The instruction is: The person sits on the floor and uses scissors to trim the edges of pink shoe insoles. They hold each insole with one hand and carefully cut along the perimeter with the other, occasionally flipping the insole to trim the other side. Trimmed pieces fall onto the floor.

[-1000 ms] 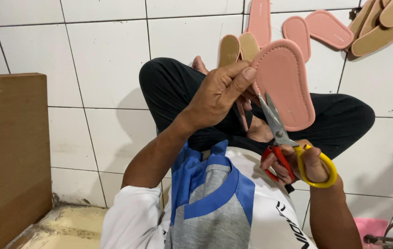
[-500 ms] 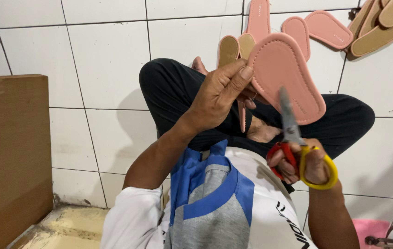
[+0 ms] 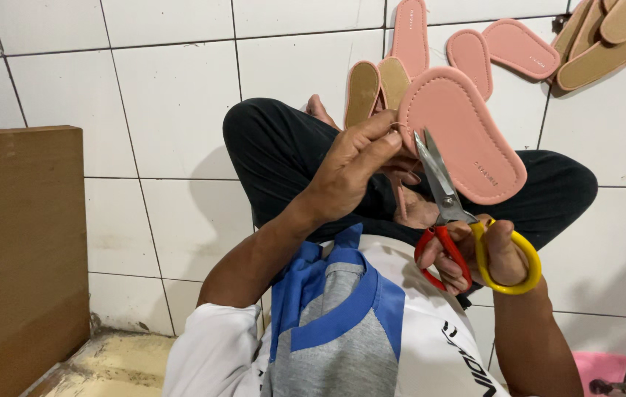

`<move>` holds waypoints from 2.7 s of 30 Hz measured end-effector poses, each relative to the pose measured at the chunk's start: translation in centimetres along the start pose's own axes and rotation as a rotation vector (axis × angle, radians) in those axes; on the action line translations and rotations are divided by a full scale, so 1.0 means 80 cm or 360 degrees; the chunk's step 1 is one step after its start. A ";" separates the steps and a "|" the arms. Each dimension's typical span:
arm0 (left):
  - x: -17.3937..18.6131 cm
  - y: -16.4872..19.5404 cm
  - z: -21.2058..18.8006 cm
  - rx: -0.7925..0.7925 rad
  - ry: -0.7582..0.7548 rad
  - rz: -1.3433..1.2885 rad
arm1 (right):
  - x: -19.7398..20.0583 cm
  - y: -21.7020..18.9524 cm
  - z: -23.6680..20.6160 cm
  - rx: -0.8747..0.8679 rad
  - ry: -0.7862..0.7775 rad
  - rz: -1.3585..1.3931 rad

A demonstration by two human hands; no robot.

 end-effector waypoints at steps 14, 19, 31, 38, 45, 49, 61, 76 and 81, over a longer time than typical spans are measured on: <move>0.008 -0.010 -0.002 -0.0080 0.0059 0.0103 | -0.009 0.003 0.004 0.0013 -0.0049 0.0106; 0.000 -0.005 -0.002 -0.0068 -0.0007 0.0108 | -0.011 -0.001 0.007 0.0021 -0.0067 0.0094; -0.007 0.006 -0.005 -0.0101 -0.0059 0.0207 | -0.008 0.007 0.017 0.0107 -0.0114 0.0192; -0.004 0.005 -0.006 -0.0090 -0.0042 0.0175 | -0.013 0.006 0.012 0.0096 -0.0197 0.0221; -0.005 -0.001 -0.012 -0.0036 -0.0009 0.0156 | -0.010 0.011 0.011 0.0104 -0.0229 0.0215; -0.006 -0.003 -0.016 0.0114 -0.0063 -0.0266 | -0.004 0.021 0.008 0.0008 -0.0151 0.0202; -0.005 -0.012 -0.016 0.0075 0.0080 -0.0105 | -0.001 0.034 0.003 -0.0059 -0.0091 0.0179; -0.014 -0.003 -0.015 -0.0007 -0.0029 -0.0007 | -0.010 0.018 0.002 0.0180 -0.0303 0.0279; -0.017 0.000 -0.014 -0.0040 -0.0053 0.0097 | -0.014 0.017 0.005 0.0141 -0.0292 0.0336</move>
Point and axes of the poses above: each hand's wrist, its own z-axis towards the middle knuckle, its own x-axis out of the back of the hand, y = z × x, the point moved 7 cm from there along z, towards the middle knuckle, and after that the axes turned 12 degrees about -x, right-handed, at the moved point
